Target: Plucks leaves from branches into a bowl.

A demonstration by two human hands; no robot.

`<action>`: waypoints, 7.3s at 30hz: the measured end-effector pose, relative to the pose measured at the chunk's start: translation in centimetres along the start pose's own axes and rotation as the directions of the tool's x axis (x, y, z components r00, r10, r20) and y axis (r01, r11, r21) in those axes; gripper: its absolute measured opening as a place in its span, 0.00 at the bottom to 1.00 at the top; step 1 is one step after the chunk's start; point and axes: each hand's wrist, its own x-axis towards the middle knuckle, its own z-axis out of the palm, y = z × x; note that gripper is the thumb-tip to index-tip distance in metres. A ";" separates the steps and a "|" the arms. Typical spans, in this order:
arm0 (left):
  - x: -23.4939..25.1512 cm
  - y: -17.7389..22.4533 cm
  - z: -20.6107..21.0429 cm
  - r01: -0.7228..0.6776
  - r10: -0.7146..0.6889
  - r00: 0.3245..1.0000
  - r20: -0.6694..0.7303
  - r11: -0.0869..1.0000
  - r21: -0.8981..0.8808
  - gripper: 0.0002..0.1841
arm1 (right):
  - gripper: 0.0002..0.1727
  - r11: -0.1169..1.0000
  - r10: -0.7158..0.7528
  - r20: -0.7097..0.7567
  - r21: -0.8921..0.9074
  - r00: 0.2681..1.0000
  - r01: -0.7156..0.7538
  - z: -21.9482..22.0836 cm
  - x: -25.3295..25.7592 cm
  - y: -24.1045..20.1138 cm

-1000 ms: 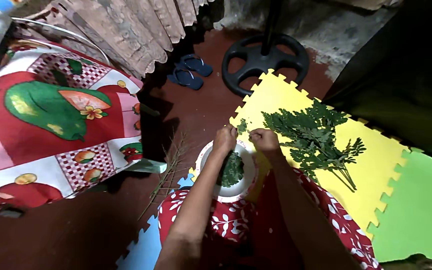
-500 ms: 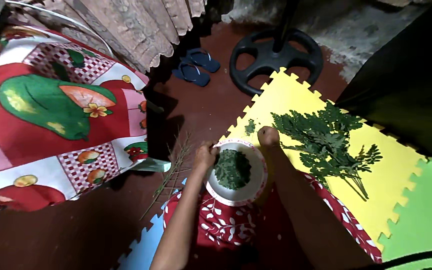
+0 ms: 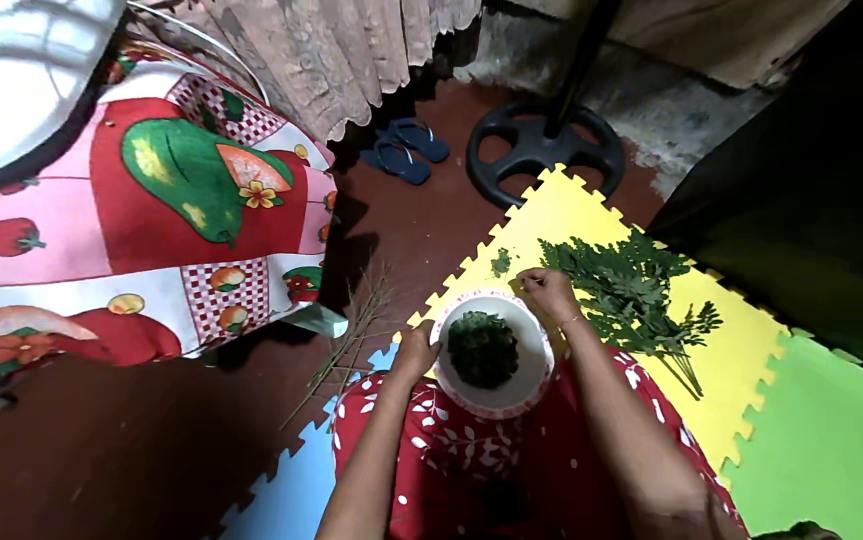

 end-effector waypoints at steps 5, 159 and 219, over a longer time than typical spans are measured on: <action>-0.3 -0.3 0.3 -0.084 0.099 0.982 0.162 0.992 -0.097 0.24 | 0.15 0.988 0.148 0.294 -0.011 0.944 -0.152 0.4 4.7 2.4; -16.9 1.4 2.7 -0.450 0.209 0.786 -0.581 0.839 -0.307 0.08 | 0.08 0.606 -0.149 0.322 0.777 0.935 -0.171 4.8 -17.4 -7.6; -5.9 9.9 3.6 -0.168 0.065 0.964 -0.256 0.899 -0.405 0.09 | 0.04 0.620 -0.059 -0.032 0.782 0.998 0.062 3.9 -10.0 -0.4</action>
